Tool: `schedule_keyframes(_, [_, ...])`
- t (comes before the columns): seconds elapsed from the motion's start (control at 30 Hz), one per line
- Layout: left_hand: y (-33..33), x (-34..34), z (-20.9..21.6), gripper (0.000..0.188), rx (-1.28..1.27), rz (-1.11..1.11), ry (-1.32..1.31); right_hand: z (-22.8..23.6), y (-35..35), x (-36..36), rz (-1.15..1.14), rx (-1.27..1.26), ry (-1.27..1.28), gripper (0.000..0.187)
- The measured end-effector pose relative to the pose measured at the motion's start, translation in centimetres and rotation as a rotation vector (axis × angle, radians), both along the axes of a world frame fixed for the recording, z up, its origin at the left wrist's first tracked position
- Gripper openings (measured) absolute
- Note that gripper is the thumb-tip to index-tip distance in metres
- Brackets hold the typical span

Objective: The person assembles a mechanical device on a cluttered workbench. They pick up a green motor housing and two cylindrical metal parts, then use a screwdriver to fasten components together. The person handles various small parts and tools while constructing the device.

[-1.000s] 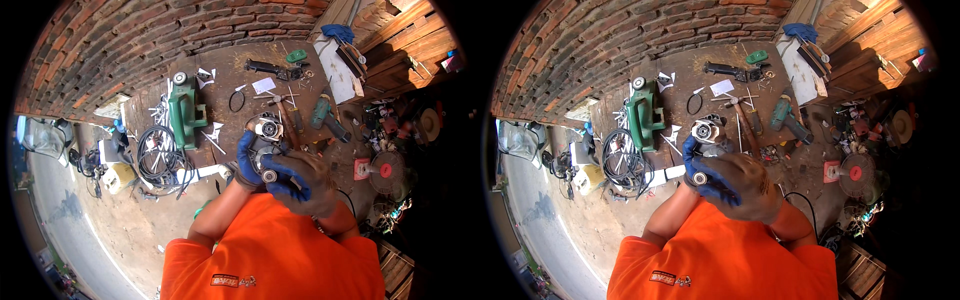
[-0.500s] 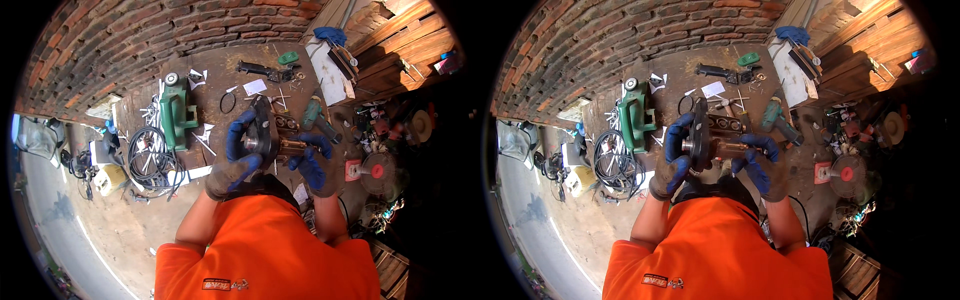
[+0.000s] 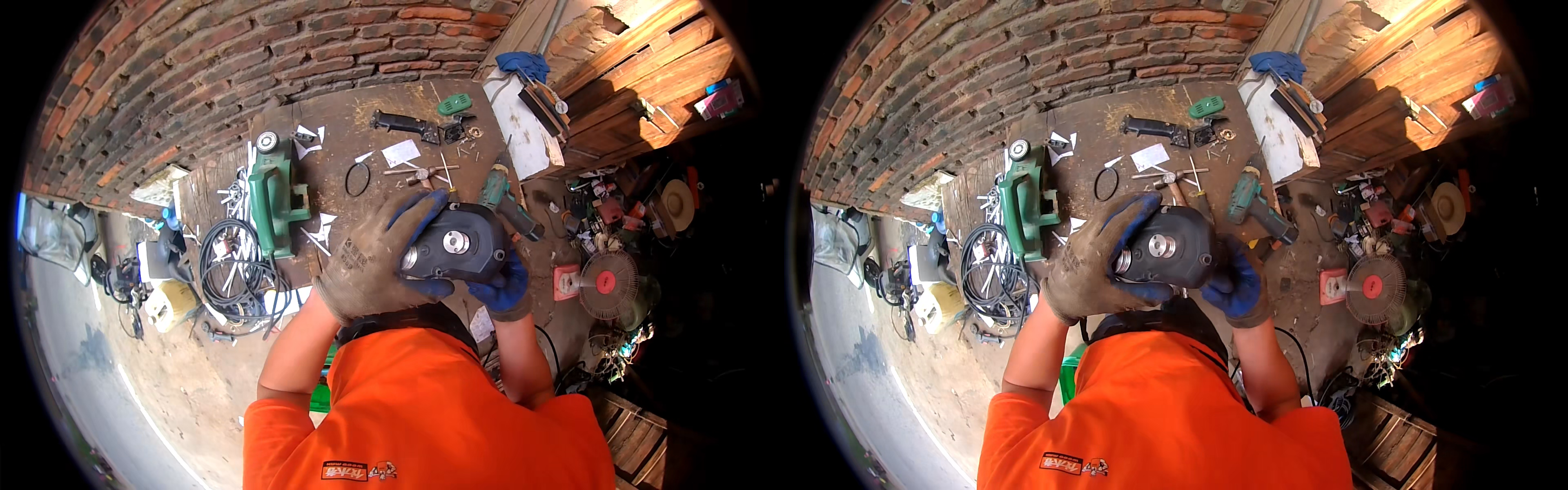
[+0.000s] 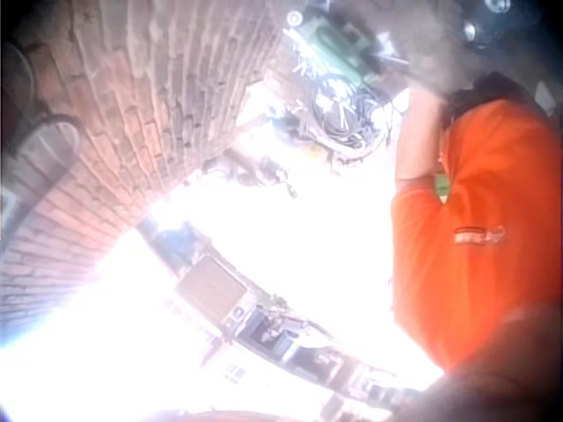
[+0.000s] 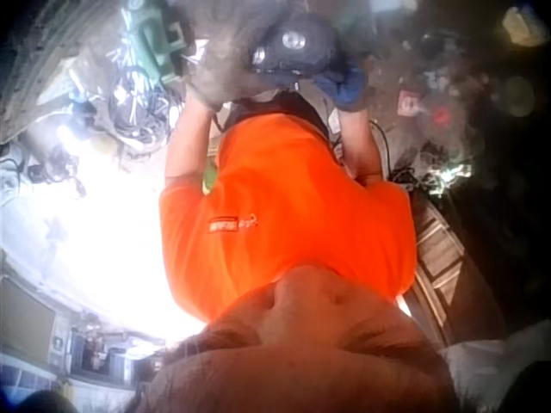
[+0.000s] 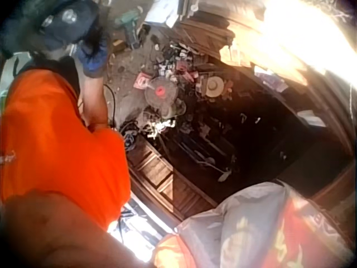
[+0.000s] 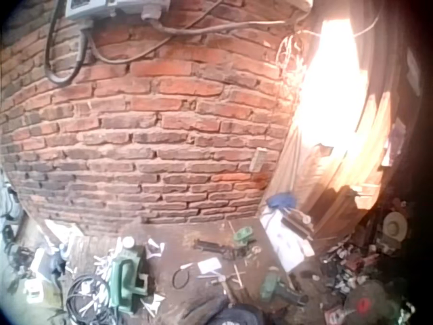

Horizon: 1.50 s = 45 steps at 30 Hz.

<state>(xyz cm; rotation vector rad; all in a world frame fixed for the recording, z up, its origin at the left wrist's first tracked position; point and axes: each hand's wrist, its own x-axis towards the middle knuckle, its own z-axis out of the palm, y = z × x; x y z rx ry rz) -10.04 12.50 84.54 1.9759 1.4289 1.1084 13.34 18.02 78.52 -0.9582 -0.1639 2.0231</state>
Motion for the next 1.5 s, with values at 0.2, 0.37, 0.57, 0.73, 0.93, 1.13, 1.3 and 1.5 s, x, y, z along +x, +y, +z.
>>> schedule_keyframes(0.2, [-0.3,1.5,-1.2,0.111,-0.141,0.021,-0.061,-0.6,-0.1,3.0,0.282,0.381,-0.072,0.042])
schedule_keyframes(0.37, [-0.6,2.3,-5.9,0.112,-0.147,0.032,-0.415,1.2,-0.9,1.8,0.186,0.276,-0.24,0.039])
schedule_keyframes(0.57, [-1.2,2.0,-6.0,0.099,-0.673,0.007,-0.959,6.3,1.5,1.9,0.768,1.076,-0.9,0.05])
schedule_keyframes(0.73, [-1.3,2.6,-6.8,0.094,-0.698,0.0,-1.071,8.3,3.1,-0.2,1.119,1.457,-1.374,0.06])
schedule_keyframes(0.93, [-2.7,2.8,-9.9,0.084,-0.697,0.01,-1.091,4.2,2.0,0.4,1.004,1.444,-1.29,0.057])
schedule_keyframes(1.13, [-2.7,3.7,-7.4,0.082,-0.789,0.173,-1.13,3.7,1.6,0.1,0.998,1.447,-1.266,0.058])
schedule_keyframes(1.3, [-2.3,2.2,-6.6,0.083,-0.763,0.05,-0.903,4.1,3.3,0.6,1.195,1.303,-1.081,0.061])
schedule_keyframes(1.5, [-1.3,2.5,-5.2,0.071,-0.755,0.146,-0.948,3.5,2.9,0.5,0.943,1.259,-0.95,0.064])
